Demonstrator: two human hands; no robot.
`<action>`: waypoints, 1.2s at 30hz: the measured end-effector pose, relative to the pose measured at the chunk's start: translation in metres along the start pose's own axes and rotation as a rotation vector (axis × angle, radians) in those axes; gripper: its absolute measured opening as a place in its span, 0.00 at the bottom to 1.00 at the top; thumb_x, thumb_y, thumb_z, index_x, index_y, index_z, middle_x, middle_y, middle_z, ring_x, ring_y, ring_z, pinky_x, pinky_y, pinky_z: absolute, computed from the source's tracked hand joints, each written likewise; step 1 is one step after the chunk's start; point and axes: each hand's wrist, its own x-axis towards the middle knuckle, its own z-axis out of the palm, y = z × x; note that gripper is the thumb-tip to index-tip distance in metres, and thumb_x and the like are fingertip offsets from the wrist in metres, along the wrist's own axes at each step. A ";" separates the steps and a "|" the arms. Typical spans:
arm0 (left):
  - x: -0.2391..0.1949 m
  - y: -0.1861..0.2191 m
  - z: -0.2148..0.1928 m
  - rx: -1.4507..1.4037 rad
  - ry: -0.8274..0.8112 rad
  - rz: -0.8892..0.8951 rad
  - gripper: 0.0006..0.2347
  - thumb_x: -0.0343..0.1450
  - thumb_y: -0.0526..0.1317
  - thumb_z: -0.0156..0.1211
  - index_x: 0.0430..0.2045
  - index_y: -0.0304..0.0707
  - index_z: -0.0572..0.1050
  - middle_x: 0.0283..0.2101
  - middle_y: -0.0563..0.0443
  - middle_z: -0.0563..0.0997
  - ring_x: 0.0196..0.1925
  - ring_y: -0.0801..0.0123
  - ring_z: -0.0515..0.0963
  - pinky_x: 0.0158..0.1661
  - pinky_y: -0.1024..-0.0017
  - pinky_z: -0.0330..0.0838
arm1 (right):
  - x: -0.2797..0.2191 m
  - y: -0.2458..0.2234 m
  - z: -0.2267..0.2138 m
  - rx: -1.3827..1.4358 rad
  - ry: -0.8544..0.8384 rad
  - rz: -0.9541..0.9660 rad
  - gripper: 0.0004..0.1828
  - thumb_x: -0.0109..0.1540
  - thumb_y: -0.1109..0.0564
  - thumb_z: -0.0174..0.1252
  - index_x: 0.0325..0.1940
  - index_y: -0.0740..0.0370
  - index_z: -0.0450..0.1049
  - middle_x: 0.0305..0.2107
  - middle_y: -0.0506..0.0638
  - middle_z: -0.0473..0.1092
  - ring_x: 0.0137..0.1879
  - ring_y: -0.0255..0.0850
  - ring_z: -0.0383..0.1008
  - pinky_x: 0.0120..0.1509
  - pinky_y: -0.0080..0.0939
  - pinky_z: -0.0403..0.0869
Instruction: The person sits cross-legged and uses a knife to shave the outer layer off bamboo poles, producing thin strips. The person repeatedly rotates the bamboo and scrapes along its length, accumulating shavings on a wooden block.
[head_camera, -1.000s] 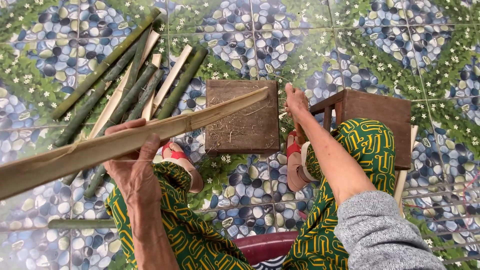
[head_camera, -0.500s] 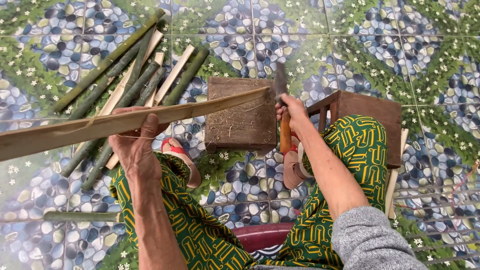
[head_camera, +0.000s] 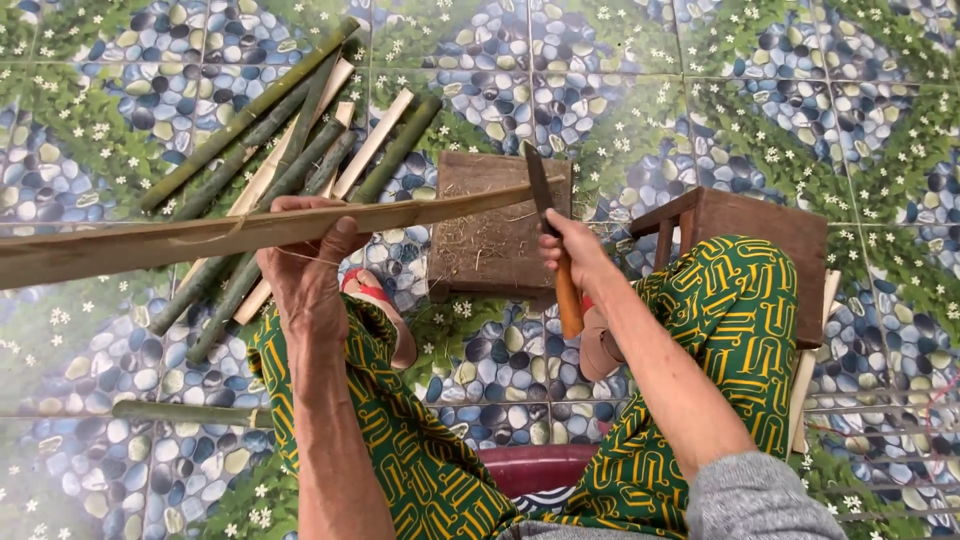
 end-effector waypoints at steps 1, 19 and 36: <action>-0.001 0.001 -0.001 0.003 0.003 -0.003 0.10 0.71 0.39 0.71 0.37 0.42 0.74 0.40 0.47 0.81 0.44 0.63 0.84 0.47 0.65 0.88 | -0.024 -0.004 0.020 0.000 -0.002 0.005 0.18 0.69 0.39 0.54 0.41 0.55 0.66 0.18 0.39 0.58 0.18 0.28 0.57 0.19 0.34 0.63; -0.003 -0.006 -0.004 0.019 -0.018 0.016 0.10 0.71 0.39 0.70 0.38 0.38 0.74 0.39 0.46 0.82 0.44 0.66 0.83 0.47 0.68 0.85 | -0.086 -0.011 0.082 -0.105 0.041 -0.068 0.14 0.68 0.40 0.56 0.38 0.49 0.68 0.16 0.44 0.63 0.15 0.33 0.63 0.14 0.38 0.68; -0.008 0.005 0.005 0.044 0.010 0.043 0.10 0.72 0.38 0.70 0.39 0.38 0.74 0.40 0.47 0.82 0.44 0.67 0.83 0.45 0.68 0.86 | -0.147 -0.007 0.129 -0.151 -0.175 -0.008 0.16 0.66 0.40 0.61 0.40 0.53 0.74 0.13 0.48 0.62 0.13 0.36 0.62 0.12 0.40 0.68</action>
